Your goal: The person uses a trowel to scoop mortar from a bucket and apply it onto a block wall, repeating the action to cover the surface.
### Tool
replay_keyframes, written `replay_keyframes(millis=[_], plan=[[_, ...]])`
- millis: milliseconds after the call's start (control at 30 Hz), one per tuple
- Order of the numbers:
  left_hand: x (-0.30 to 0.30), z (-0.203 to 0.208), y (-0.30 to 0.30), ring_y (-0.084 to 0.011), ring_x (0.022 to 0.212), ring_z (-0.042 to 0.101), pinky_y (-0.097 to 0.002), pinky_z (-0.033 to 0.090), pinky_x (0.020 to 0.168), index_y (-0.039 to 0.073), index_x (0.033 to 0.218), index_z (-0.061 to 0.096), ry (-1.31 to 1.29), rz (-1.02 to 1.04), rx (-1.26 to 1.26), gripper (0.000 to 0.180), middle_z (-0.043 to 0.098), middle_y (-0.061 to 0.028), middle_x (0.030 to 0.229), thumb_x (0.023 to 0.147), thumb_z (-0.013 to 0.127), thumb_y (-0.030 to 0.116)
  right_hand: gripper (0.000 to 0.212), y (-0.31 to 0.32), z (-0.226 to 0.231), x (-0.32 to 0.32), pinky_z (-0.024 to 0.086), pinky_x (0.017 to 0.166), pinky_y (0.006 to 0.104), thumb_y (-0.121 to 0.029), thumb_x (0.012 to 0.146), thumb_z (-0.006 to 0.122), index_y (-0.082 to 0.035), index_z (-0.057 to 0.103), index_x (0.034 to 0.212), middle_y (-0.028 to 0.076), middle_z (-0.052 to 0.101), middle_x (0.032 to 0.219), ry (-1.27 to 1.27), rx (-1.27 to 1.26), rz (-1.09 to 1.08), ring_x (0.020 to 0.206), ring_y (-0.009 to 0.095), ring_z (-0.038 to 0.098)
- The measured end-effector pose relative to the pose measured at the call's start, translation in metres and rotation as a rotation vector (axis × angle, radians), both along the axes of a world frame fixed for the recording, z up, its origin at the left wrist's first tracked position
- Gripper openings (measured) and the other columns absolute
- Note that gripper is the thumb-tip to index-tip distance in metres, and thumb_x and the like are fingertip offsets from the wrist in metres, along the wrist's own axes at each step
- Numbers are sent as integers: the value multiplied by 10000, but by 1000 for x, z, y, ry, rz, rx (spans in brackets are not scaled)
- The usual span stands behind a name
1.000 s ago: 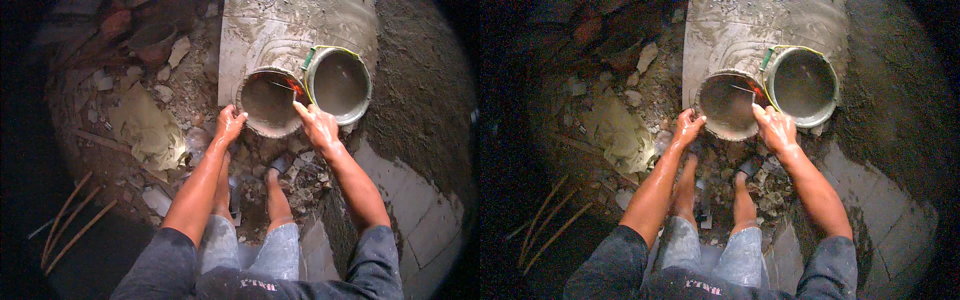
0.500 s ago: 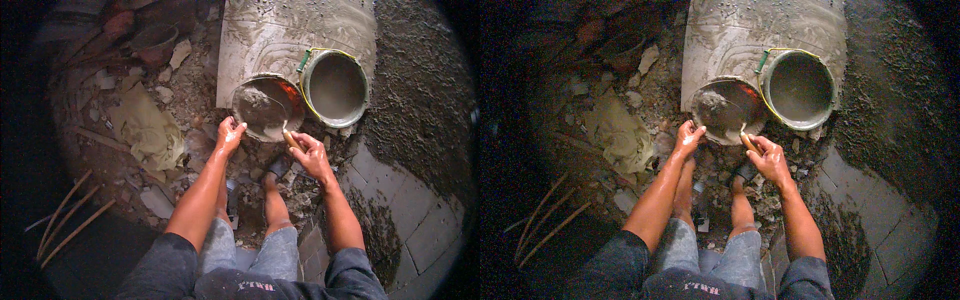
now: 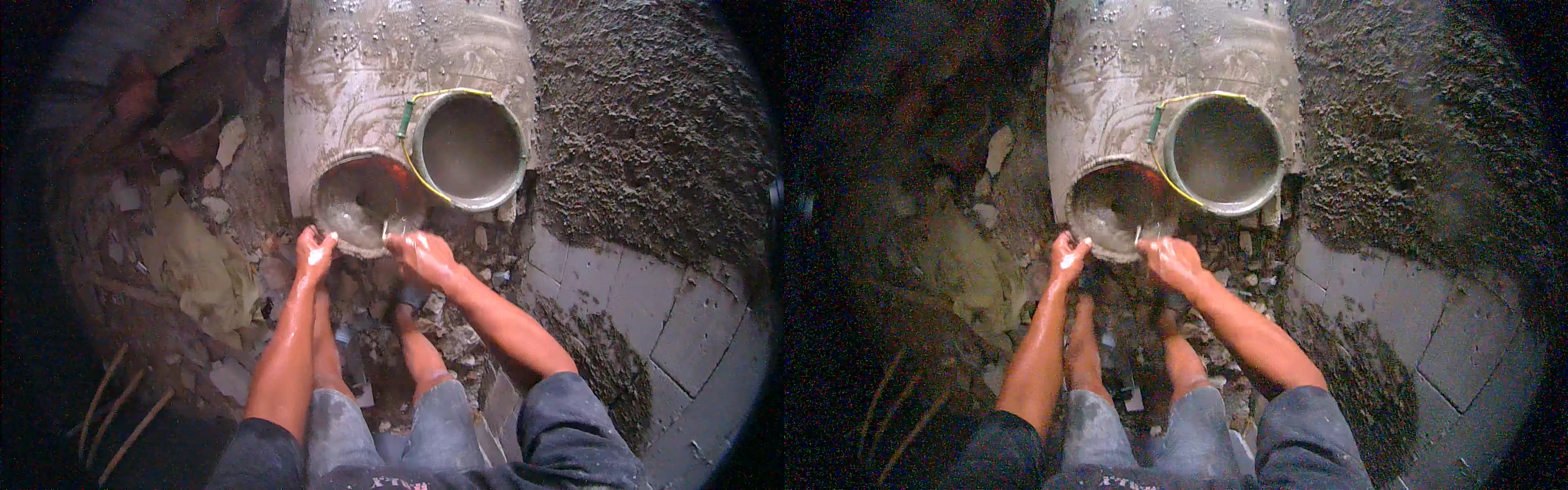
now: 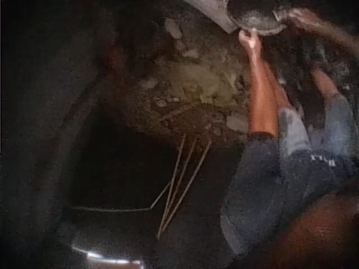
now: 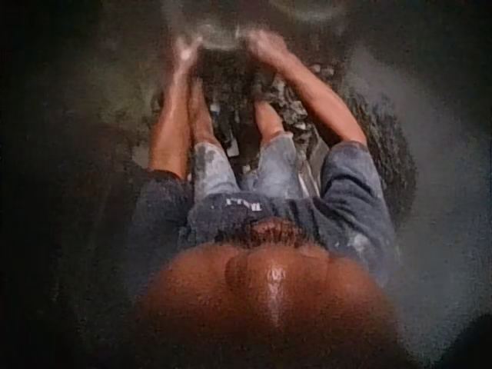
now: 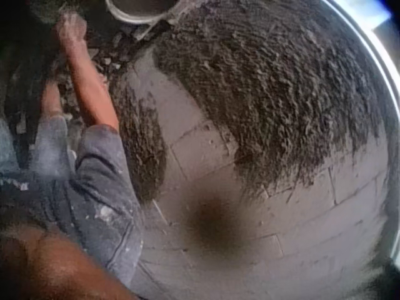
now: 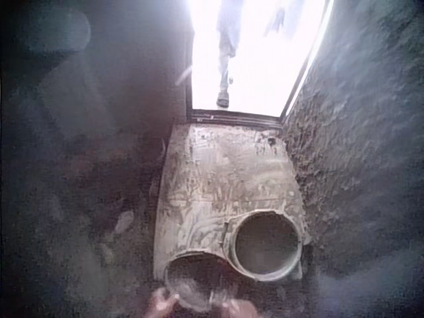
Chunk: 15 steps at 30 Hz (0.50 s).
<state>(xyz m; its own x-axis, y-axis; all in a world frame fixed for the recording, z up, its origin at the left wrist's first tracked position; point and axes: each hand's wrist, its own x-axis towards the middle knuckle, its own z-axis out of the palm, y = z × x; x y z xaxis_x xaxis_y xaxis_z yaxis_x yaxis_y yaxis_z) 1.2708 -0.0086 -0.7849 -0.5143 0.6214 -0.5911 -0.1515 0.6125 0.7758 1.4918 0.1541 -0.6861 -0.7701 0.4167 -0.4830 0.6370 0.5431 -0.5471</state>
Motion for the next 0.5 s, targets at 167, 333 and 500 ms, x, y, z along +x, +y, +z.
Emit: replay_keyframes(millis=[167,333,500], plan=[[-5,-15,-24,-135,688,586,-319,530,580,21,869,559,-28,67,48,183,614,-53,803,856,716,113,303,20,87,-2,535,723,520,-158,827,658,-136,670,1128,184,698,935,148,2,-76,866,398,680],[2,18,3,-108,702,596,-298,506,603,43,922,587,-225,176,40,139,633,-20,825,878,716,72,112,47,62,-25,514,523,480,-171,848,632,-110,627,942,155,658,790,90,479,-7,627,350,676],[-2,20,4,-121,671,566,-310,486,598,44,931,603,-50,33,3,183,630,-15,808,860,746,133,211,45,11,-20,550,721,503,-167,863,567,-105,691,1021,180,717,876,-139,18,-26,829,394,700]])
